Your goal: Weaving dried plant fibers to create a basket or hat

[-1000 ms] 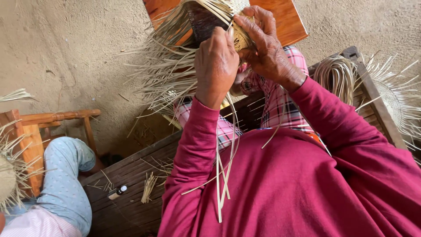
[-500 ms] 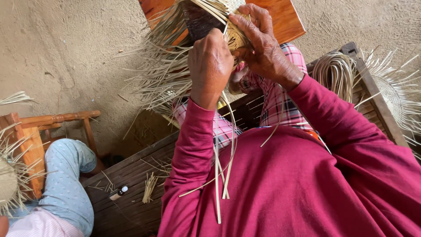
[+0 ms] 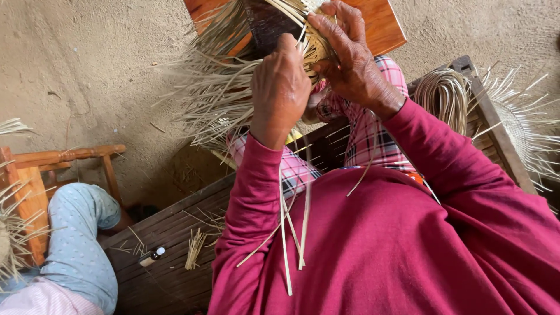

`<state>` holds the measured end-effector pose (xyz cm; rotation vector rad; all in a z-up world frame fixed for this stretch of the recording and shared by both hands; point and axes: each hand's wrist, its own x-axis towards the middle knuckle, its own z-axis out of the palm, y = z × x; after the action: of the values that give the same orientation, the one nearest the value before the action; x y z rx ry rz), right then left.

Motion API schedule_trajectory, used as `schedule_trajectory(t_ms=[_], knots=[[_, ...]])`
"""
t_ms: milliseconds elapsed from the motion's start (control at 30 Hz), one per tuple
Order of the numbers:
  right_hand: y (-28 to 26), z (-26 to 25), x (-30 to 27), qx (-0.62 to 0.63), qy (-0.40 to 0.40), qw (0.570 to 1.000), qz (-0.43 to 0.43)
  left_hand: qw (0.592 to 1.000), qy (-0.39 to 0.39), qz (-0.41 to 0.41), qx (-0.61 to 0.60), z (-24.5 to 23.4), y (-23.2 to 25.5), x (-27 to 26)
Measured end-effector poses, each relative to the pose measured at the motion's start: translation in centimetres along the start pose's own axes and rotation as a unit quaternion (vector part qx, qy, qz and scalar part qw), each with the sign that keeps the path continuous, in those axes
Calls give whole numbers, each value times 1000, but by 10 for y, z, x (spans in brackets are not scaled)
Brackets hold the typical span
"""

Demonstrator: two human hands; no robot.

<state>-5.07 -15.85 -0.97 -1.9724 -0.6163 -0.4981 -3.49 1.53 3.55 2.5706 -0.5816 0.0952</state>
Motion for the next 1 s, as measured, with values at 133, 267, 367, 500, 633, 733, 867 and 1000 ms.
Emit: schedule_trajectory(t_ms=[133, 267, 367, 500, 633, 733, 867, 1000], knots=[[-2, 0, 2, -8, 11, 1000, -8, 997, 54, -48, 40, -10, 21, 6], [-3, 0, -1, -17, 8, 1000, -14, 998, 70, -5, 3, -7, 13, 7], [-4, -1, 1, -13, 4, 1000, -9, 995, 74, -7, -71, -9, 8, 10], [-6, -1, 2, -14, 1, 1000, 1, 994, 85, -11, -74, -6, 6, 8], [-2, 1, 0, -12, 5, 1000, -10, 998, 67, -7, -5, 7, 2, 5], [-1, -1, 0, -17, 2, 1000, -23, 997, 77, -3, 9, 7, 4, 0], [-2, -1, 0, -26, -4, 999, -36, 995, 92, 33, 20, -10, 6, -14], [-4, -1, 1, -31, -7, 999, -26, 994, 105, 24, -1, -17, 0, -35]])
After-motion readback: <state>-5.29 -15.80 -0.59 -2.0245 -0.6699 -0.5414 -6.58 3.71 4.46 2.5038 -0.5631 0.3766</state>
